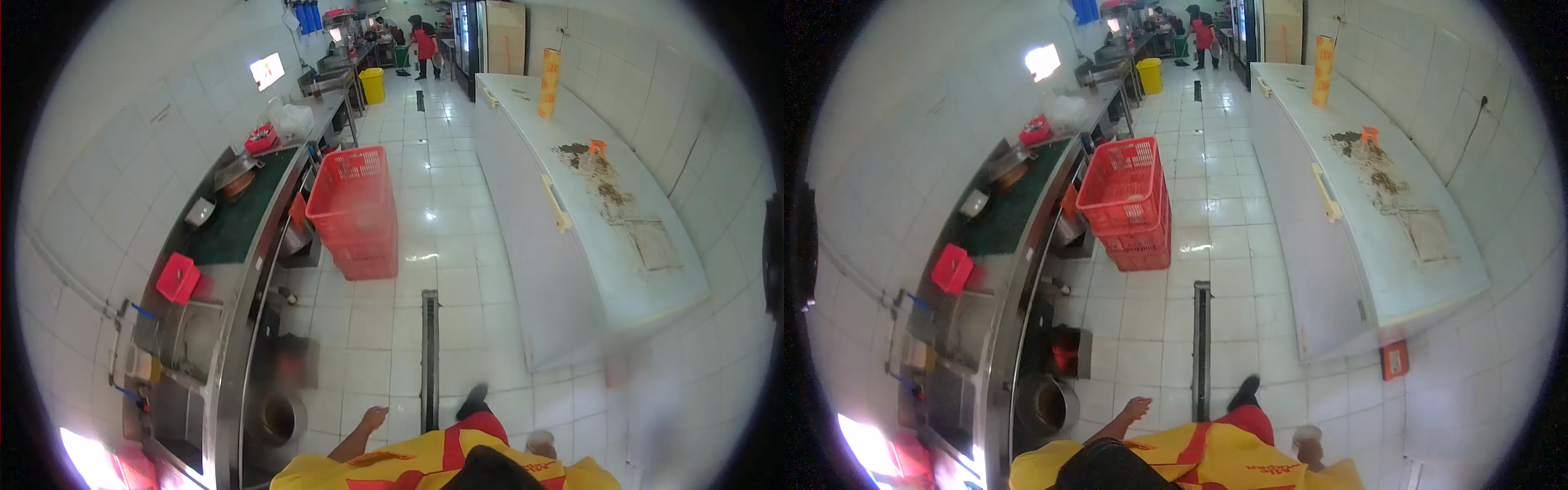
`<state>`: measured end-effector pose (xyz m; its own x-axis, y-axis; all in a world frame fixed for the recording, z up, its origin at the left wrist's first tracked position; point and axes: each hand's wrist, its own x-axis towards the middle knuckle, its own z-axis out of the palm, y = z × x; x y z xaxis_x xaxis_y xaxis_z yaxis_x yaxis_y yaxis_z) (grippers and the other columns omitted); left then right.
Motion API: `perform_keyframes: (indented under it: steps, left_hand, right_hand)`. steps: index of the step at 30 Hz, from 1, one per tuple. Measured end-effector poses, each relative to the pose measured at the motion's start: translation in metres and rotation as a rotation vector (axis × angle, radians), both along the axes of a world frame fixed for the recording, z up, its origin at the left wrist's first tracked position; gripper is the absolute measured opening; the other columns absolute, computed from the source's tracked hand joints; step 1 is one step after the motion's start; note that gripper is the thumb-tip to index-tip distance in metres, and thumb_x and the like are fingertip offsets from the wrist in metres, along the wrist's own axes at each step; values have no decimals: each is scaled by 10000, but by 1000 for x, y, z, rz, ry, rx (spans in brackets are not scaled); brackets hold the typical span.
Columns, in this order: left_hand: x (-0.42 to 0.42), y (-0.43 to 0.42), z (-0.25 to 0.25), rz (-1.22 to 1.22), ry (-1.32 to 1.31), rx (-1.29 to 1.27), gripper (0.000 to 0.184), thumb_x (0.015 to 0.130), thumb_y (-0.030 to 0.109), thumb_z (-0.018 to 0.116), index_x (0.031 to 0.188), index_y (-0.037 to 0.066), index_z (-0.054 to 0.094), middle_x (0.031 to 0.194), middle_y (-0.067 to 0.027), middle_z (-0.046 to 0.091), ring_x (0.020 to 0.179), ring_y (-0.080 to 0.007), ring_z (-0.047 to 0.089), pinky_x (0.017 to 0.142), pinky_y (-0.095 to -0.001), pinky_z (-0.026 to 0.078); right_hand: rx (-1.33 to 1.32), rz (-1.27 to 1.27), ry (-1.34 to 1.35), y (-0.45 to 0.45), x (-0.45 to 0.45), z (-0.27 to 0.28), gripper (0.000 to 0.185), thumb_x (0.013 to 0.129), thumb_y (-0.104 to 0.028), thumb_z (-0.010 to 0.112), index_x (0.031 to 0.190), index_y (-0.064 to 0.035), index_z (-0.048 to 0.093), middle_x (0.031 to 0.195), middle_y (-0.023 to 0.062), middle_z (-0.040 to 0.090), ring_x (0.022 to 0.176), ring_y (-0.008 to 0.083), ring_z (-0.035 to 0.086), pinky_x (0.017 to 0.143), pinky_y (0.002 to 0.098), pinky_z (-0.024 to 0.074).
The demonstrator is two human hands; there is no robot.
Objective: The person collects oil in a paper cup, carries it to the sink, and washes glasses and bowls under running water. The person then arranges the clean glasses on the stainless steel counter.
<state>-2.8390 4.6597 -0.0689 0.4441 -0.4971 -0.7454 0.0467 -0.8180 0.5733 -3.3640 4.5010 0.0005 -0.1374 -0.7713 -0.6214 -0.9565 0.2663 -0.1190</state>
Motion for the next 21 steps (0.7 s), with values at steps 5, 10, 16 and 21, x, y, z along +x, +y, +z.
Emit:
perform_keyframes:
  steps: [5,10,16,21]
  left_hand:
    - [46,-196,15,-77,-25,-119,449,823,434,610,984,16,640,840,-93,657,782,-182,608,703,-334,487]
    - [79,-330,43,25,46,-18,472,823,477,607,1022,49,624,803,-48,622,691,-154,555,587,-325,469]
    - [125,-398,0,185,132,79,473,832,451,603,1090,56,584,820,-91,628,710,-207,584,571,-372,474]
    - [191,-447,-49,-746,-244,211,450,853,347,546,1173,29,549,999,-232,630,960,-363,614,795,-452,485]
  right_hand:
    - [72,95,-56,-131,46,-44,320,849,-330,574,1113,-149,580,906,109,665,837,318,647,708,436,523]
    - [-50,404,-187,-307,102,-73,372,846,-344,576,1161,-149,557,931,127,662,840,348,641,714,451,520]
    - [-412,387,-251,-574,261,-12,252,814,-279,630,1001,-110,625,892,161,655,836,366,631,727,452,504]
    - [-528,199,-520,-758,390,31,199,746,-206,715,819,-55,608,826,166,649,781,359,624,684,432,486]
